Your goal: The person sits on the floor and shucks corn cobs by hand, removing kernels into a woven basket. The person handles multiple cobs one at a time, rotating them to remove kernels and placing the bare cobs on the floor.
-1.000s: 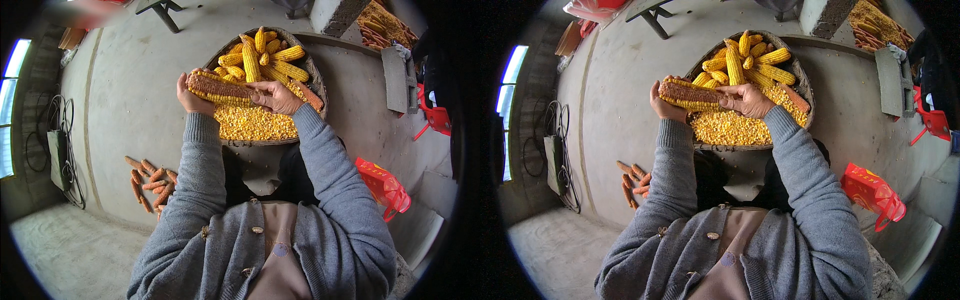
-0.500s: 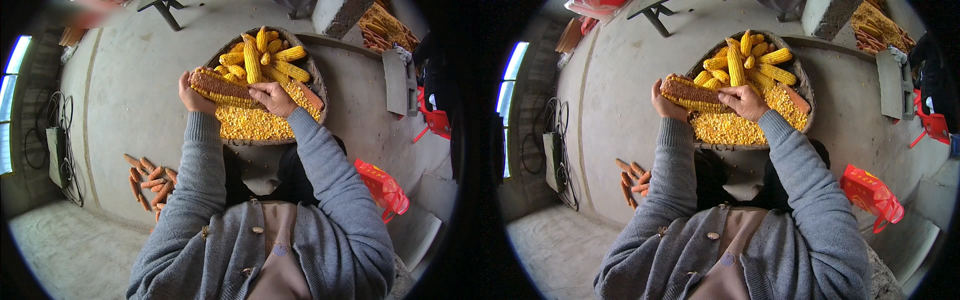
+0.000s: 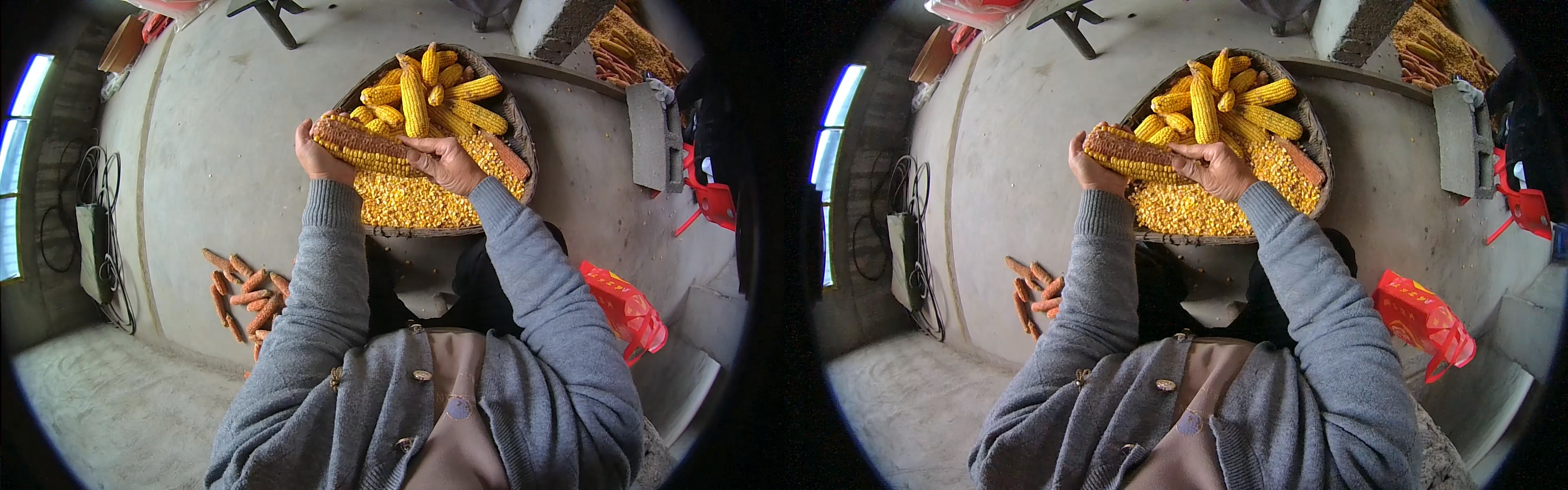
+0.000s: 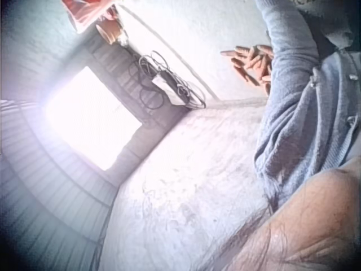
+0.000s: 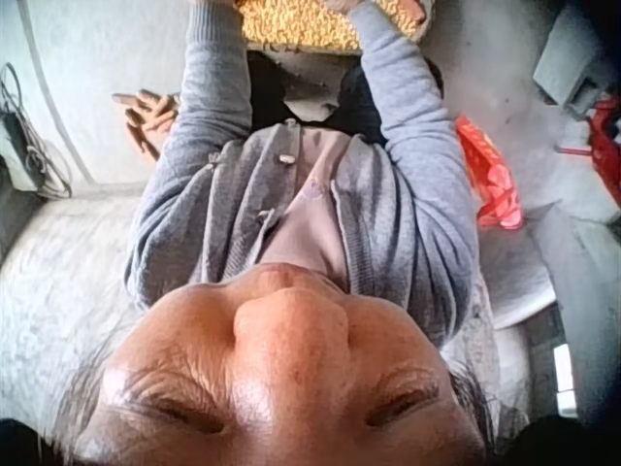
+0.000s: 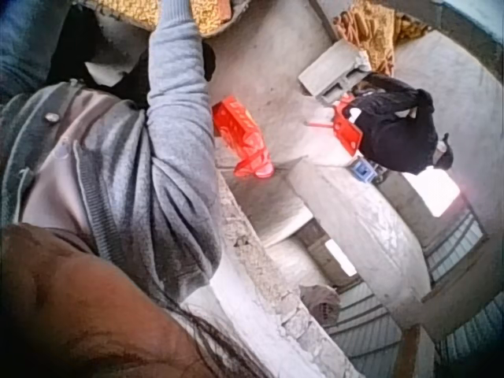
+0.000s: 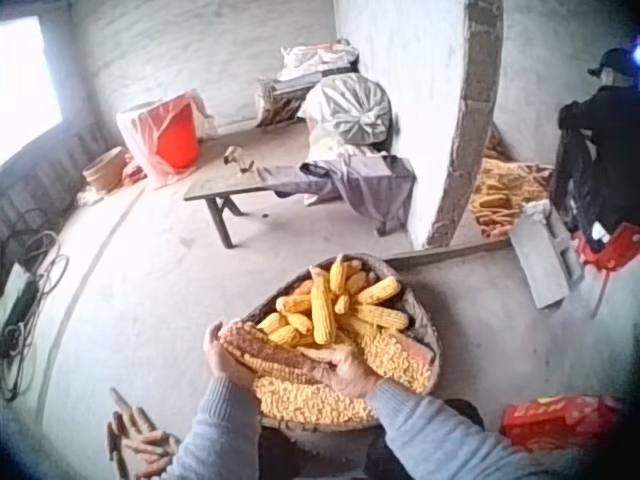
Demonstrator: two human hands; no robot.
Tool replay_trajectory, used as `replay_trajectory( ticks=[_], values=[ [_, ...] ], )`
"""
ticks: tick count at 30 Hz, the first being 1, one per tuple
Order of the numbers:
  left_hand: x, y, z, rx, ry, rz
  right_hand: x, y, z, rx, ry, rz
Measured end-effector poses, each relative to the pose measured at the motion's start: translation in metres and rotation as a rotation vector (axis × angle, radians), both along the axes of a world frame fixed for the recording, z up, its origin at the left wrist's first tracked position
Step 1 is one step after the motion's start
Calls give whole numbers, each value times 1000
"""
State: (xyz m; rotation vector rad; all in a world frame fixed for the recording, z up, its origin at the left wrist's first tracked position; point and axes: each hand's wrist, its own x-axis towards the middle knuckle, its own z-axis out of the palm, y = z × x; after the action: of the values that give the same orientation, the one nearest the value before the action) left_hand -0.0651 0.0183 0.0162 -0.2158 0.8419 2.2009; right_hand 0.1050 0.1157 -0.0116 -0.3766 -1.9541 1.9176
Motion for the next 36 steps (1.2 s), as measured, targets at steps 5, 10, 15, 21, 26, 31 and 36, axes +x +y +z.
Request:
replay_trajectory(
  ticks=[5,10,15,21,26,31,36],
  values=[
    [1,0,-2,-70,22,-9,0,10,-1,101,-258,-58],
    [1,1,-7,-81,5,-2,2,16,6,48,-264,134],
    [6,5,-8,-131,21,-10,-1,14,-7,178,-361,59],
    [10,6,-10,-150,8,-15,-1,12,-6,185,-269,48],
    [20,12,-11,-229,-64,-21,-1,-2,12,446,-434,92],
    [27,14,-7,-225,-68,-31,-5,4,-3,358,-515,-21],
    [24,13,-13,-213,-52,-27,-1,2,4,374,-349,91]
  ],
)
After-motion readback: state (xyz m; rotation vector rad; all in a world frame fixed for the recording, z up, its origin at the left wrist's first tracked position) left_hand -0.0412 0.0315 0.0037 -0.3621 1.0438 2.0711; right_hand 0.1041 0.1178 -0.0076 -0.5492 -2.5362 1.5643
